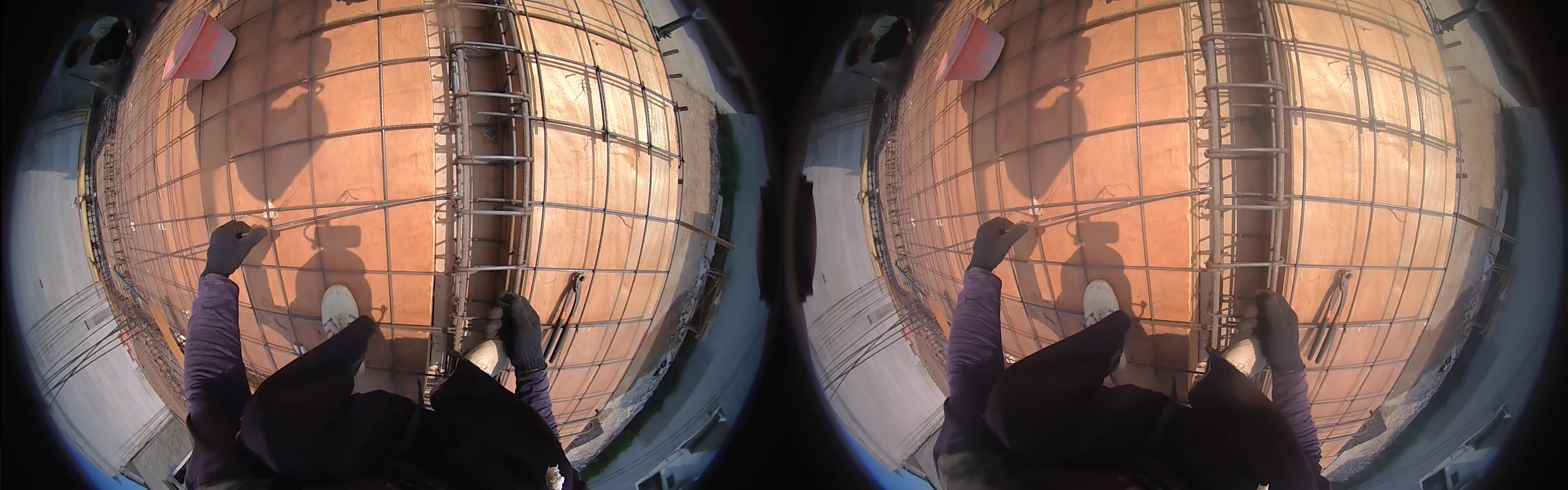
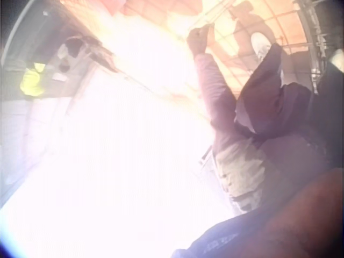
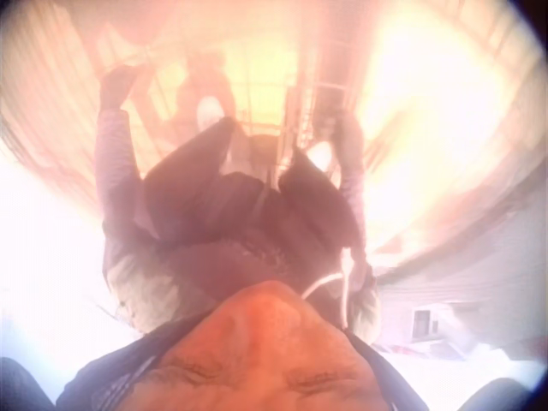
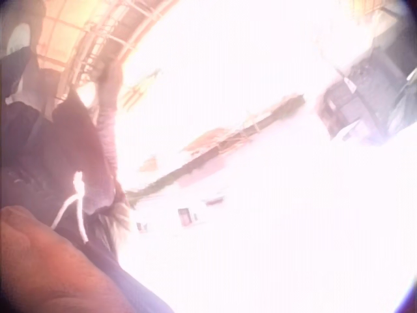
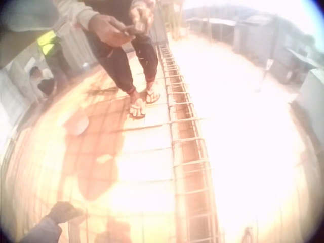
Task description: The person works on a metal scaffolding structure, using pliers to twist and secure wire ties at intersections of the metal grid. The person repeatedly positions the wires and tightens them to fasten the scaffolding components together.
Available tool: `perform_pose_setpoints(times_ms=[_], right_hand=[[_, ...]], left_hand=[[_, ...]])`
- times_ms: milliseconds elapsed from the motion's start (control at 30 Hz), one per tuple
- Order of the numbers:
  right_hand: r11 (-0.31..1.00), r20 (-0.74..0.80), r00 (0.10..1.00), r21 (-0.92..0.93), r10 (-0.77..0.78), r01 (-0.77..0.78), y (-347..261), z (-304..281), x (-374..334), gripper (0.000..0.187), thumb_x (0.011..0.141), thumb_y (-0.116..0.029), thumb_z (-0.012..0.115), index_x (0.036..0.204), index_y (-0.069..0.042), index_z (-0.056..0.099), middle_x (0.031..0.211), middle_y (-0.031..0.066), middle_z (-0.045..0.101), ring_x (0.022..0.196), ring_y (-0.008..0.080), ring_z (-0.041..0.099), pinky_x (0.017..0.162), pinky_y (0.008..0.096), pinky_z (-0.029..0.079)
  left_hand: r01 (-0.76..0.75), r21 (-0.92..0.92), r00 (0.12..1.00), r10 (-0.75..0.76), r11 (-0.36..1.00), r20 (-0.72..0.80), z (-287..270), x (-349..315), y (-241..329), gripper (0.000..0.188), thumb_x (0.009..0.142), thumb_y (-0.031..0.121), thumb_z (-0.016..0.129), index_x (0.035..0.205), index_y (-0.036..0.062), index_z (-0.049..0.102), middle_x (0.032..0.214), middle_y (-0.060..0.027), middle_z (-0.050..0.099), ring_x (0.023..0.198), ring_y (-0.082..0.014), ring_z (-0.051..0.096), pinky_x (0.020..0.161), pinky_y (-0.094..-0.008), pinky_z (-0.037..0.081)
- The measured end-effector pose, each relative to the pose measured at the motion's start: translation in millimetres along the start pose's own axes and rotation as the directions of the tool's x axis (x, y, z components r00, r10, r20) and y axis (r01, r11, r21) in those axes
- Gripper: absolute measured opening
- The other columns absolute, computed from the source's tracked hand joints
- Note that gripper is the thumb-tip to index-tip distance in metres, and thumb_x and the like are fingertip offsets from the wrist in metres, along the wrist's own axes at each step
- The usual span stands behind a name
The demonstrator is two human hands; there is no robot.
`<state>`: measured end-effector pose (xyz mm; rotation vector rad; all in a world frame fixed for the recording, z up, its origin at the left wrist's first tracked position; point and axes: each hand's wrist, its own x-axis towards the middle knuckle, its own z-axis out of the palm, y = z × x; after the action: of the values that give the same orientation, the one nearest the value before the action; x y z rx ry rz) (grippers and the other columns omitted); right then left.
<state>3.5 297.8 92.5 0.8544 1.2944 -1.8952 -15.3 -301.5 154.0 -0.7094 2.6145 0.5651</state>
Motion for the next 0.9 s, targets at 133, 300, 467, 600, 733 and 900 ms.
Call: perform_pose_setpoints(times_ms=[133, 300, 467, 600, 733, 900], right_hand=[[0.991, -0.087, 0.996, -0.128, 0.036, -0.047, -3, 1, 1, 0.044, 0.11, -0.039, 0.054, 0.132, -0.002, 0.061, 0.093, 0.0088, 0.069, 0.074, 0.018, 0.071, 0.065, 0.0297, 0.057], [0.997, 0.023, 1.0, -0.072, 0.006, -0.004, -3, 0, 1, 0.043, 0.111, -0.037, 0.053, 0.133, -0.002, 0.061, 0.096, 0.0086, 0.07, 0.076, 0.0177, 0.071, 0.067, 0.0297, 0.057], [0.999, 0.089, 0.996, -0.042, -0.006, 0.01, 1, -9, 0, 0.043, 0.111, -0.037, 0.053, 0.133, 0.0, 0.061, 0.101, 0.0061, 0.07, 0.079, 0.0135, 0.068, 0.071, 0.0272, 0.055], [0.996, 0.075, 0.995, -0.057, -0.059, 0.063, 6, -9, 5, 0.037, 0.112, -0.036, 0.053, 0.124, -0.003, 0.064, 0.094, 0.0019, 0.065, 0.075, 0.0096, 0.062, 0.068, 0.0258, 0.051], [0.991, 0.084, 0.994, -0.113, -0.07, 0.079, -2, -9, 3, 0.034, 0.111, -0.037, 0.055, 0.114, -0.005, 0.066, 0.086, -0.0018, 0.059, 0.072, 0.0063, 0.054, 0.064, 0.0252, 0.047], [0.951, -0.058, 0.972, -0.23, -0.226, 0.208, -55, -47, 14, 0.039, 0.108, -0.035, 0.055, 0.117, 0.001, 0.068, 0.082, 0.0049, 0.067, 0.067, 0.0099, 0.065, 0.058, 0.0276, 0.052]], left_hand=[[-0.036, -0.025, 0.998, 0.037, 0.999, 0.049, 24, 22, 20, 0.046, 0.087, 0.046, 0.081, 0.093, 0.0006, 0.081, 0.088, -0.0151, 0.075, 0.08, -0.0262, 0.071, 0.074, -0.0384, 0.053], [-0.098, 0.054, 0.994, 0.095, 0.994, 0.058, 53, 50, 68, 0.047, 0.086, 0.049, 0.08, 0.091, 0.0022, 0.081, 0.088, -0.0165, 0.075, 0.079, -0.0291, 0.071, 0.074, -0.0404, 0.053], [-0.166, -0.026, 0.971, 0.169, 0.986, 0.168, 89, 78, 137, 0.047, 0.083, 0.05, 0.079, 0.089, 0.0033, 0.081, 0.085, -0.0159, 0.074, 0.077, -0.0285, 0.07, 0.073, -0.0404, 0.053], [-0.232, -0.064, 0.959, 0.24, 0.971, 0.153, 111, 80, 189, 0.045, 0.083, 0.047, 0.077, 0.087, 0.0021, 0.08, 0.081, -0.0156, 0.073, 0.075, -0.0271, 0.07, 0.071, -0.0403, 0.053], [-0.308, -0.117, 0.934, 0.323, 0.944, 0.151, 132, 78, 235, 0.043, 0.086, 0.043, 0.075, 0.088, 0.0007, 0.079, 0.082, -0.0166, 0.073, 0.077, -0.0296, 0.071, 0.072, -0.0414, 0.054], [-0.596, -0.155, 0.771, 0.615, 0.788, 0.165, 184, 73, 282, 0.032, 0.094, 0.028, 0.066, 0.111, 0.0033, 0.076, 0.103, -0.0205, 0.074, 0.096, -0.037, 0.071, 0.084, -0.0451, 0.055]])
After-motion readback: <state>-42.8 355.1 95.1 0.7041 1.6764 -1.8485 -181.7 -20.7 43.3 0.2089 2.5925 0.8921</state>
